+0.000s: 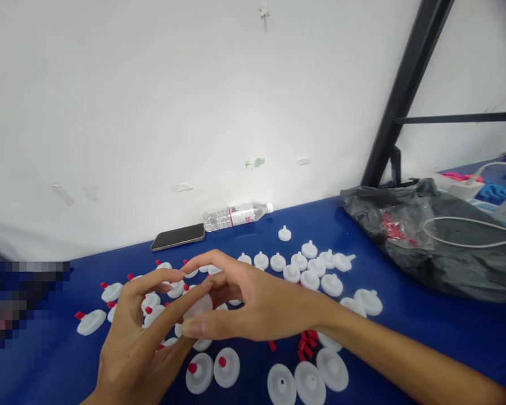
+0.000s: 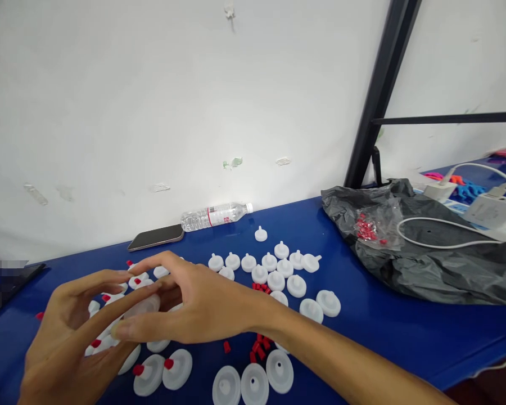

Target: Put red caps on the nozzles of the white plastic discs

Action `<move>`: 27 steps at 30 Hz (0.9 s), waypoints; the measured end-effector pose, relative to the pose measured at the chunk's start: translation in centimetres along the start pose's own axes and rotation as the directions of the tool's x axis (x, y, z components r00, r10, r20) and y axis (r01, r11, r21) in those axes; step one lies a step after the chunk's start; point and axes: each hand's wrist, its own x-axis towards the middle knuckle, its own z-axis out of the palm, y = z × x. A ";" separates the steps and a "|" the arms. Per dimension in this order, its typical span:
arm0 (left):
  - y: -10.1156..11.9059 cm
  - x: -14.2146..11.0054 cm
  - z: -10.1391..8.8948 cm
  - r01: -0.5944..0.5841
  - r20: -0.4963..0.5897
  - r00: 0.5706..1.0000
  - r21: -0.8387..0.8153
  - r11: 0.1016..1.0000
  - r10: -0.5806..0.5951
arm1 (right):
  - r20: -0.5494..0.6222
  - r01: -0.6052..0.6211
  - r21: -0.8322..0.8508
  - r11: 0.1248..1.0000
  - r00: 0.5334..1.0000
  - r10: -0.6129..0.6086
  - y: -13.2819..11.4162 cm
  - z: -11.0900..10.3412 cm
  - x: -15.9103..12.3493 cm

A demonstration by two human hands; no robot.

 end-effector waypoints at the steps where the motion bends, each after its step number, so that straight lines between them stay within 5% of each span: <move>1: 0.0 0.0 -0.1 -0.002 0.005 1.000 -0.001 1.000 0.002 | 0.004 0.014 0.040 0.999 1.000 -0.014 0.2 0.1 0.1; 7: 0.1 -0.3 -0.7 -0.102 0.095 0.990 0.012 0.995 0.100 | 0.022 0.080 0.129 0.988 0.996 -0.083 0.5 -0.3 0.4; 20: 1.0 0.5 -0.2 -0.173 0.056 0.983 -0.030 0.984 0.175 | 0.004 0.052 0.029 0.998 0.999 -0.052 0.7 -0.5 0.0; 25: 0.9 0.7 0.0 -0.145 0.083 0.986 -0.040 0.989 0.148 | 0.012 0.013 -0.135 0.991 1.000 -0.012 -0.2 -1.3 -0.2; 27: 0.8 0.7 0.0 -0.108 0.104 0.988 -0.096 0.989 0.118 | -0.072 -0.002 -0.262 0.965 0.997 -0.017 -0.8 -1.6 -0.3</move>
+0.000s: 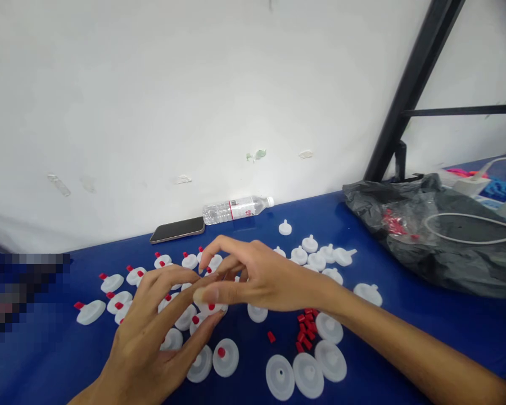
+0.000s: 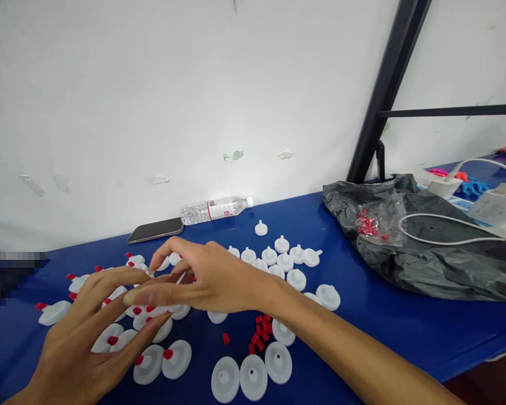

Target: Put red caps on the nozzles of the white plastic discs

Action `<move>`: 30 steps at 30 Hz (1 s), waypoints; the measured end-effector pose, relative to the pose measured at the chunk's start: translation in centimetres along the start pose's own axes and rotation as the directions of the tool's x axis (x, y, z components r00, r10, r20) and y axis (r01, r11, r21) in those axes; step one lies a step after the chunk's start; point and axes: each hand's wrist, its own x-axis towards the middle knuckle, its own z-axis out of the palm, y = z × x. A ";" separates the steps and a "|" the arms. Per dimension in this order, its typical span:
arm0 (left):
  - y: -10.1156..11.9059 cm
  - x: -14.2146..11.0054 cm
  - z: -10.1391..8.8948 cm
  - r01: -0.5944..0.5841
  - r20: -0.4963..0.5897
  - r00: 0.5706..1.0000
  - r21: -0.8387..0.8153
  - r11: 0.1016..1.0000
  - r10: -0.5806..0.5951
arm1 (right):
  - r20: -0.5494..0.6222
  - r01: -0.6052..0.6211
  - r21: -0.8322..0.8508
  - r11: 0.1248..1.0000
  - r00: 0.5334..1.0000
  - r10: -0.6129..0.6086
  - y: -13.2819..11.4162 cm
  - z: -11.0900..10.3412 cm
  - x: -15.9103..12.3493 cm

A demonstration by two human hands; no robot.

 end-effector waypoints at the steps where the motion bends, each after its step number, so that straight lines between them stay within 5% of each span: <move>1: 0.0 0.0 0.0 0.016 0.012 1.000 -0.028 0.999 -0.016 | -0.072 0.000 -0.069 0.998 0.997 -0.005 -0.3 -0.2 -0.1; 5: 0.2 -0.2 -0.1 0.071 0.133 0.989 -0.089 0.994 -0.059 | -0.255 -0.016 -0.318 0.948 0.964 -0.069 -1.4 -1.0 -0.5; 15: -1.0 -3.2 1.2 0.105 0.349 0.932 0.008 0.994 -0.101 | -0.168 -0.011 -0.396 0.918 0.984 -0.061 -1.5 -2.2 -1.0; 23: -0.7 -1.5 1.3 0.038 0.258 0.966 -0.097 0.995 -0.012 | -0.059 -0.090 -0.230 0.969 0.995 0.078 -2.5 -2.9 -1.7; 30: 1.5 -0.6 0.2 -0.083 0.158 0.981 -0.172 0.982 0.111 | 0.097 -0.182 -0.355 0.917 0.968 0.230 -2.7 -3.6 -1.9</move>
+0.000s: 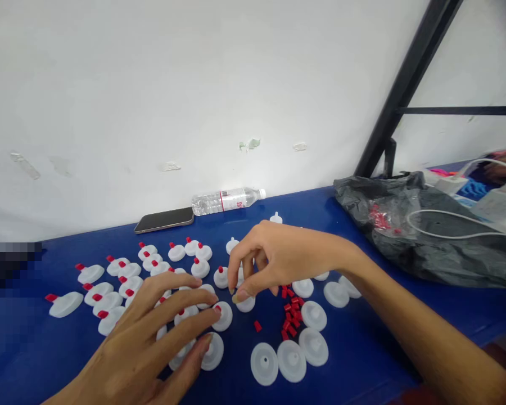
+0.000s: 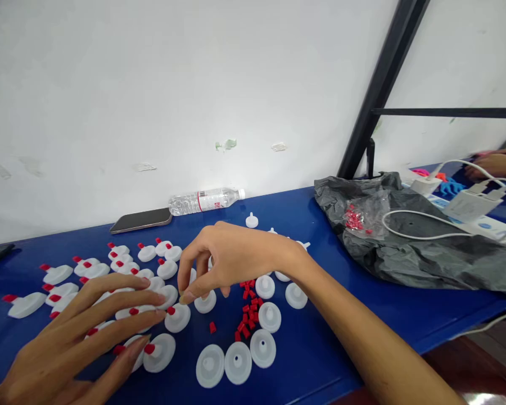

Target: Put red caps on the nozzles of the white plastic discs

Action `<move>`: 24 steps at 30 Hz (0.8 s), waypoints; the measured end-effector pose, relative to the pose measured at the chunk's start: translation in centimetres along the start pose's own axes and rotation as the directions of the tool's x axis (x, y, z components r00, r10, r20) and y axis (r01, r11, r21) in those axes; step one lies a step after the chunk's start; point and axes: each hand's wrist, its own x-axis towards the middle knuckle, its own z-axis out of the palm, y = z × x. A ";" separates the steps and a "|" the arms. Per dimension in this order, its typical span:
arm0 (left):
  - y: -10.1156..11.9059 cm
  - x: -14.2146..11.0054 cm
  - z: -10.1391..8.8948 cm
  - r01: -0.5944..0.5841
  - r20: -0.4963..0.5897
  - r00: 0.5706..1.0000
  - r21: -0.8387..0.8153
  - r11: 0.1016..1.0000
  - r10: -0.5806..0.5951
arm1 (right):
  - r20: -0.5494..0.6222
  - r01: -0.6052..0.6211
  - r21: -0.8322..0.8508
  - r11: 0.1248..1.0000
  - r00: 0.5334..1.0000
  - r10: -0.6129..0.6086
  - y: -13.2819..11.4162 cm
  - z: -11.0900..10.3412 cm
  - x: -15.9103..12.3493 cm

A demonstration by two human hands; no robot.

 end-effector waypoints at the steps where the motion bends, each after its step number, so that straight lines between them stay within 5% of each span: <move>1: 0.5 -0.2 0.4 -0.016 -0.015 1.000 -0.016 1.000 0.016 | 0.008 0.005 -0.020 1.000 1.000 -0.005 0.2 0.0 0.1; 7: 1.8 -0.1 1.7 -0.181 0.019 0.983 -0.026 0.983 0.182 | 0.030 -0.014 -0.142 0.990 0.999 0.018 1.1 0.4 0.8; 10: 1.4 0.3 1.4 -0.165 0.071 0.983 -0.023 0.986 0.167 | 0.028 -0.018 -0.184 0.983 0.999 0.023 1.3 0.6 0.9; 14: 1.0 -0.3 1.4 -0.045 -0.007 0.999 -0.022 0.999 0.044 | 0.002 0.046 -0.198 0.979 0.999 -0.047 0.9 0.8 1.0; 18: 1.0 -1.1 1.5 0.115 -0.129 0.985 0.020 0.993 -0.112 | 0.051 0.115 -0.009 0.993 0.992 -0.114 0.5 1.0 0.9; 24: 1.1 -0.6 1.9 0.112 -0.191 0.975 0.003 0.994 -0.110 | 0.113 0.158 0.296 0.942 0.973 -0.199 0.8 1.9 1.4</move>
